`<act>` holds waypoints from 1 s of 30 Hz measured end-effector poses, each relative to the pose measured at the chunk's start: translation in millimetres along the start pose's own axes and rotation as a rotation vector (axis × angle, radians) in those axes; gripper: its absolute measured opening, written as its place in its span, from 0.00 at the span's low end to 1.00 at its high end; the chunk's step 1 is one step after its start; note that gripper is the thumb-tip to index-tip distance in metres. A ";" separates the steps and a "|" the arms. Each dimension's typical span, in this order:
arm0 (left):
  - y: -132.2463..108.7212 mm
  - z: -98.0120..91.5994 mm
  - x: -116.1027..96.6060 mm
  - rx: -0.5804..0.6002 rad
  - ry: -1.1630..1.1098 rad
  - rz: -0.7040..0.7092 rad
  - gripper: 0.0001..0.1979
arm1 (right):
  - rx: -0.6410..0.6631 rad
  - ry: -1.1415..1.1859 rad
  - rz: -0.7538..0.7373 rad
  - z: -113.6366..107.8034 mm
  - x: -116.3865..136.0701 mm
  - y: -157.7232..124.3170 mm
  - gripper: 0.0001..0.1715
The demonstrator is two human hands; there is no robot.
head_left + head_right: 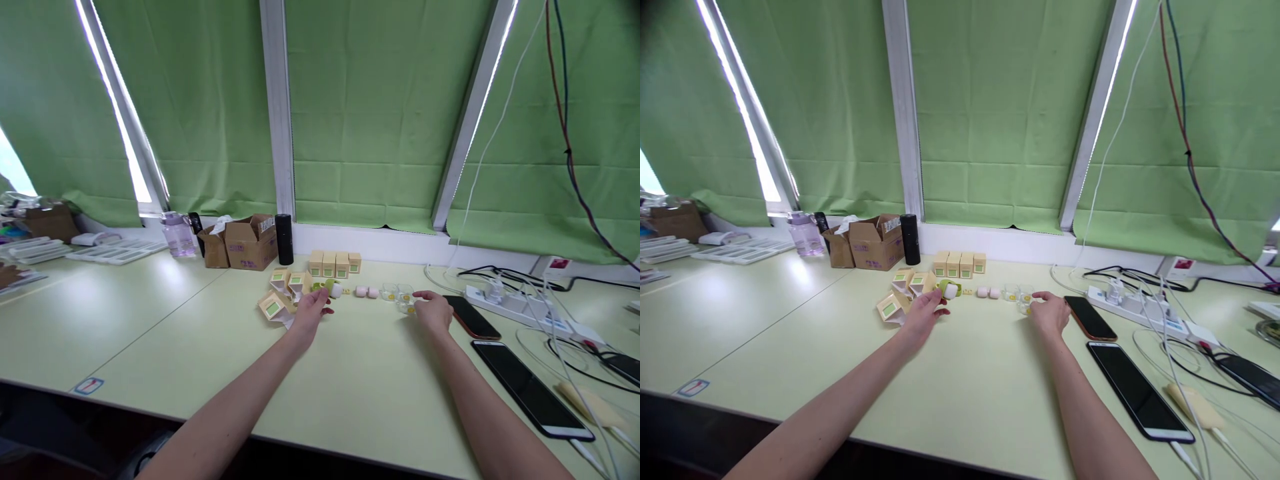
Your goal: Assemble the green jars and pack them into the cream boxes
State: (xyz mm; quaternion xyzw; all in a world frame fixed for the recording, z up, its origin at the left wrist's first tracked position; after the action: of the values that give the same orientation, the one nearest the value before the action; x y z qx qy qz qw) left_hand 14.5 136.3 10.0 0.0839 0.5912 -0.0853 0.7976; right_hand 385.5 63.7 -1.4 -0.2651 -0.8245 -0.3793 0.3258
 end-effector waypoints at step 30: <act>-1.2 -0.4 -4.1 -0.012 -0.058 0.026 0.30 | 0.855 1.438 0.088 64.9 147.3 -119.7 0.27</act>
State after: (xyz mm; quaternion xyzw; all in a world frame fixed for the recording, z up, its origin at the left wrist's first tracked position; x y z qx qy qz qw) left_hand 12.6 135.3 13.8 0.0844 0.5672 -0.0738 0.8159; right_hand 186.4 75.0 20.7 0.1559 -0.4775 -0.0973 0.8592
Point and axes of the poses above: each hand's wrist, its own y-axis towards the middle knuckle, its own z-axis out of the palm, x = y × z, the point moved 10 cm from there along y, towards the middle knuckle, and after that the axes turned 8 degrees about -z, right-handed, at the moved point
